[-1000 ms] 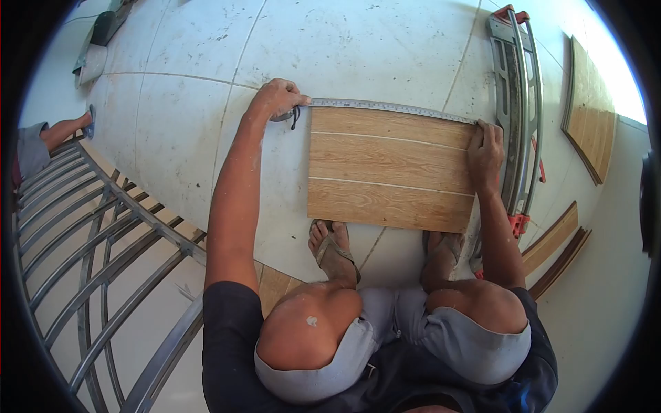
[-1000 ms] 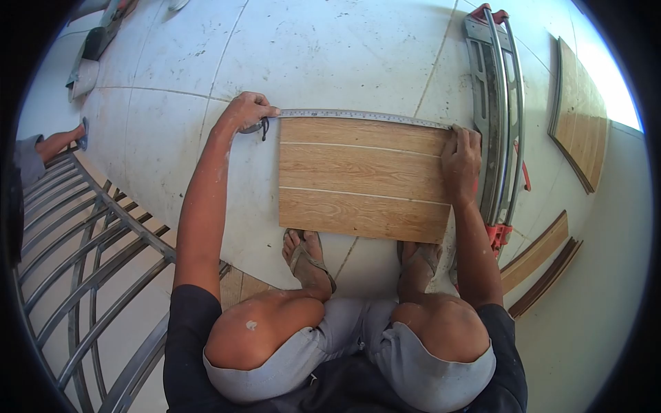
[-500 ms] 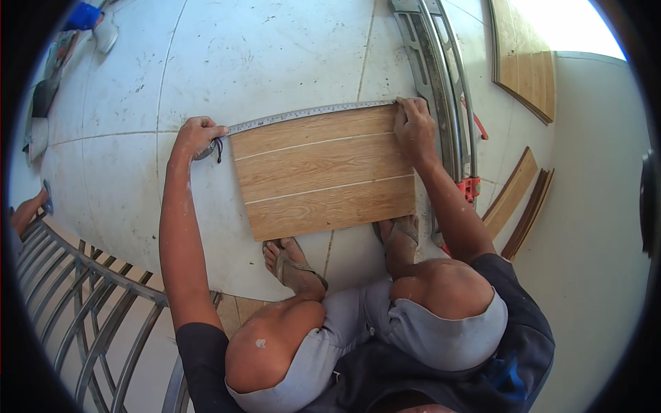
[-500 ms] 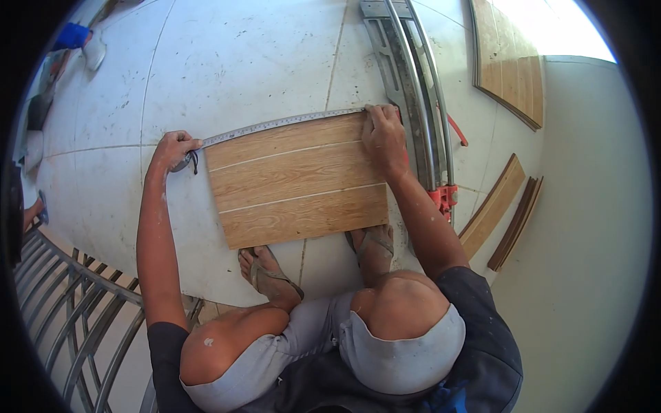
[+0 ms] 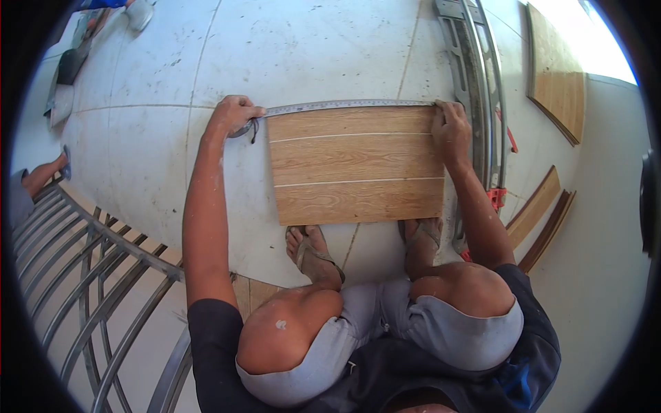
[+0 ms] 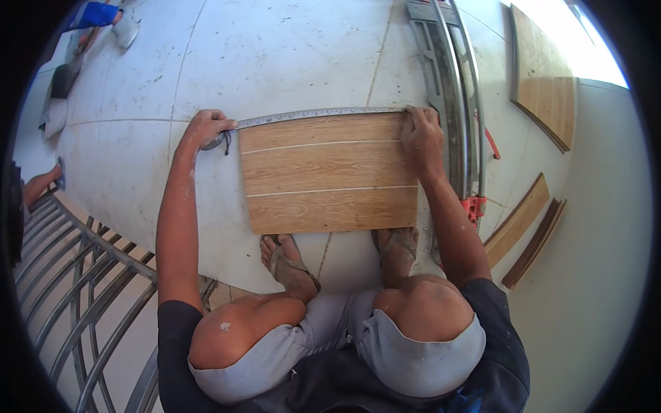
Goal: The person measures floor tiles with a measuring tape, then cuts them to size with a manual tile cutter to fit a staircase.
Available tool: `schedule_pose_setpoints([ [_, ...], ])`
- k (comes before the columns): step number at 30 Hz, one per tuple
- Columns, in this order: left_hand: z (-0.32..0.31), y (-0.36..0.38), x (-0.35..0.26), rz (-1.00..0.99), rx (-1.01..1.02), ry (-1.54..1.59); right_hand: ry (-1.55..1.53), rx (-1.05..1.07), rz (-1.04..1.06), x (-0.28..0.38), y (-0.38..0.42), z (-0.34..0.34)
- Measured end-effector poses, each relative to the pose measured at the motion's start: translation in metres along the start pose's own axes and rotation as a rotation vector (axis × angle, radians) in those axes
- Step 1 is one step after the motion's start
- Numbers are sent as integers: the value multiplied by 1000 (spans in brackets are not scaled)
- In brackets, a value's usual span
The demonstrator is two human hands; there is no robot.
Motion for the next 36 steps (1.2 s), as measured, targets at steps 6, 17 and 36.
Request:
schedule_pose_setpoints([
  [6, 5, 6, -9, 49, 31, 0, 9, 9, -16, 1, 0, -1],
  [17, 7, 10, -11, 7, 23, 33, 3, -3, 1, -2, 2, -3],
  [36, 11, 8, -9, 14, 52, -14, 62, 8, 55, 3, 7, -3],
])
Point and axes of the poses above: each hand's wrist, its own y-axis away from the middle knuckle, its own z-axis out of the back of the hand, x = y × z, the point moved 1 cm from there along -y, towards the middle knuckle, and after that the axes turned 7 degrees about -z, right-handed, at the moved point
